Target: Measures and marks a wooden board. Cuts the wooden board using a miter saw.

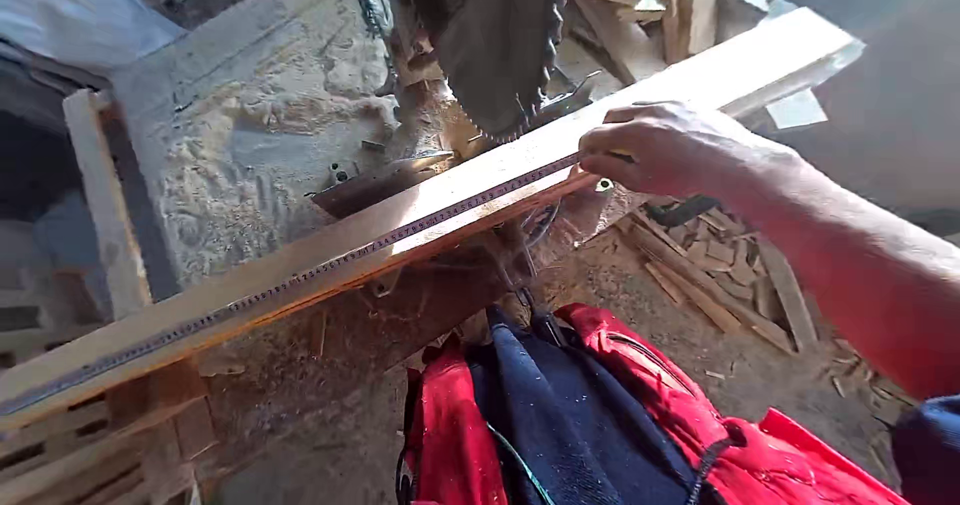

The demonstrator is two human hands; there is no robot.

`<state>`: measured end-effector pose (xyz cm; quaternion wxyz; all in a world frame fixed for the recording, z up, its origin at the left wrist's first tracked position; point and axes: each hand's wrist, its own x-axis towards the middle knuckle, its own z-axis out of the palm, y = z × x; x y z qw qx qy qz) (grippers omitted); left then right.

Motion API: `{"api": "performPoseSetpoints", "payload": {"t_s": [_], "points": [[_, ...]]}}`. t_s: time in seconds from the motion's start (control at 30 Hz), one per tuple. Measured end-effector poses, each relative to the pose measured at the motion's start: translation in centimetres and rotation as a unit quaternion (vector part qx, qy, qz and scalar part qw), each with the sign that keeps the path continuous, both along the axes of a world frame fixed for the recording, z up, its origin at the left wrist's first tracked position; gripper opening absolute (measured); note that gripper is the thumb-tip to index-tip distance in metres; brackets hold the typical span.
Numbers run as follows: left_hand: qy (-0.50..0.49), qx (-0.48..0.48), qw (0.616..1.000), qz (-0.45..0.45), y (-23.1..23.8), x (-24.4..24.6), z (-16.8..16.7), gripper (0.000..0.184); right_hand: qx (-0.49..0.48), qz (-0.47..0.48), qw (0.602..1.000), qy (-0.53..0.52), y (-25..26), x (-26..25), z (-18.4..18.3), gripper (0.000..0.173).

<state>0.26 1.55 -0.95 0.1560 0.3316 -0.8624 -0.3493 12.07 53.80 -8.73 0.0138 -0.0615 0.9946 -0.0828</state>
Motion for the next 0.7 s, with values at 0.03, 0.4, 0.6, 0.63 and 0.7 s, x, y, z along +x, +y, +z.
{"api": "performPoseSetpoints", "payload": {"t_s": [0.03, 0.4, 0.6, 0.63, 0.7], "points": [[0.023, 0.016, 1.000, -0.009, -0.5, 0.1, -0.7, 0.029, 0.007, -0.017, 1.000, 0.009, 0.4, 0.2, -0.3, 0.039], [0.177, 0.155, 0.832, -0.502, -5.2, 5.3, -7.2, 0.023, -0.034, -0.138, 0.986, 0.088, -1.4, 1.9, -2.4, 0.037], [0.177, 0.233, 0.775, -0.560, 5.0, 2.8, -11.4, 0.018, -0.016, -0.129, 0.984, 0.125, -1.4, 2.2, -3.1, 0.037], [0.182, 0.221, 0.769, -0.572, 6.2, 2.2, -11.9, 0.018, -0.014, -0.128, 0.983, 0.128, -1.3, 2.2, -3.3, 0.036], [0.196, 0.201, 0.764, -0.581, 8.2, 1.0, -12.9, 0.013, -0.007, -0.129, 0.983, 0.128, -1.2, 2.1, -3.3, 0.035]]}}
